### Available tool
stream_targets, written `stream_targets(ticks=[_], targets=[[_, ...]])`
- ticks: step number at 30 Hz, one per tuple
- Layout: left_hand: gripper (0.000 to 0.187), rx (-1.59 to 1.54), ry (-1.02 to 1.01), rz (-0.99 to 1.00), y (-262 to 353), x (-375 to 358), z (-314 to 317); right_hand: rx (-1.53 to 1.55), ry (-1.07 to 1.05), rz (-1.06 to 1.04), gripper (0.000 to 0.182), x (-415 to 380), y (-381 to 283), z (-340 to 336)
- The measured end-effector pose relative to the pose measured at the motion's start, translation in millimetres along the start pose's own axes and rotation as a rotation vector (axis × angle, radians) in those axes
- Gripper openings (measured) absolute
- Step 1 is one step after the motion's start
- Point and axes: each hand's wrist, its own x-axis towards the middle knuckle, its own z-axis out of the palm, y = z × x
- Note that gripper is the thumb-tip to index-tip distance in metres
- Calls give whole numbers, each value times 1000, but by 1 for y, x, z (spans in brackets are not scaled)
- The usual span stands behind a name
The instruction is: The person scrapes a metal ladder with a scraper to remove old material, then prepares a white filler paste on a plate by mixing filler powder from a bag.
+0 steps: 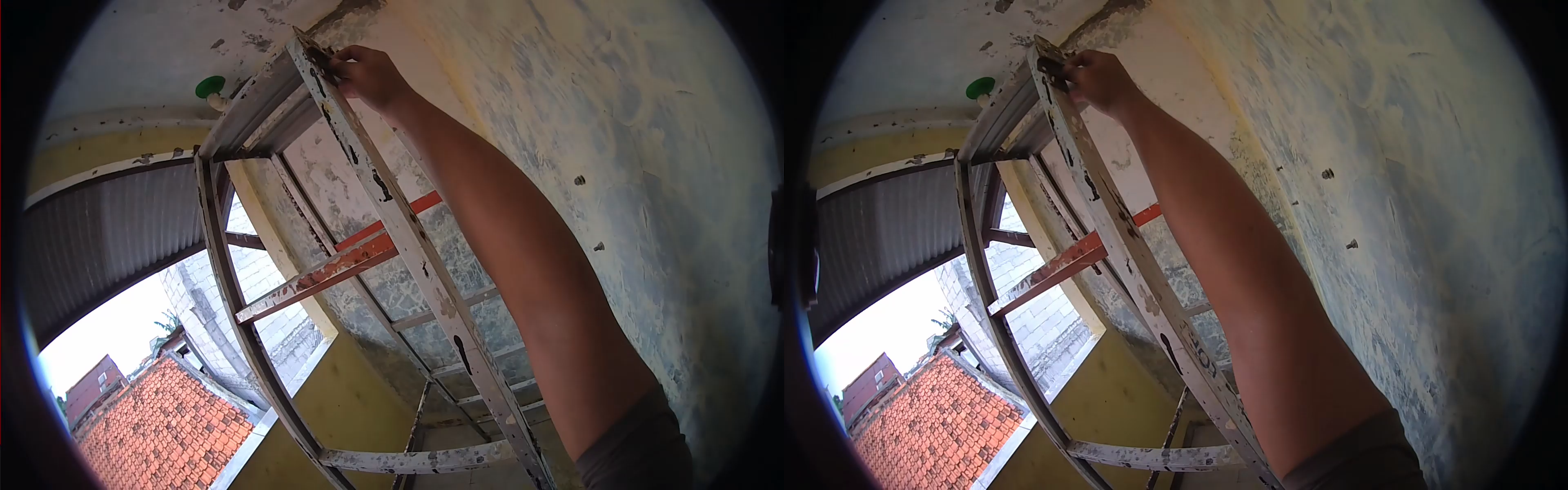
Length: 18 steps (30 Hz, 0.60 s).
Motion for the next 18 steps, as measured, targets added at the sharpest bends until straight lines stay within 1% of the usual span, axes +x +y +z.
stream_targets(ticks=[2,4,7,11,13,18], targets=[[22,-6,8,-6,-1,-2,-2,-8,18,4,23,-1,-3,2],[22,-7,21,-4,-2,-3,-5,15,29,-47,23,1,-1,1],[22,-7,31,0,-1,-7,-12,57,-16,20,24,-1,-6,0],[22,-9,39,6,1,-7,-21,66,-16,26,25,-10,-14,0],[22,-9,28,0,3,-6,-22,-3,5,14,26,-7,-17,-2],[23,-4,45,7,4,-15,-34,15,0,56,24,-11,-31,-2]])
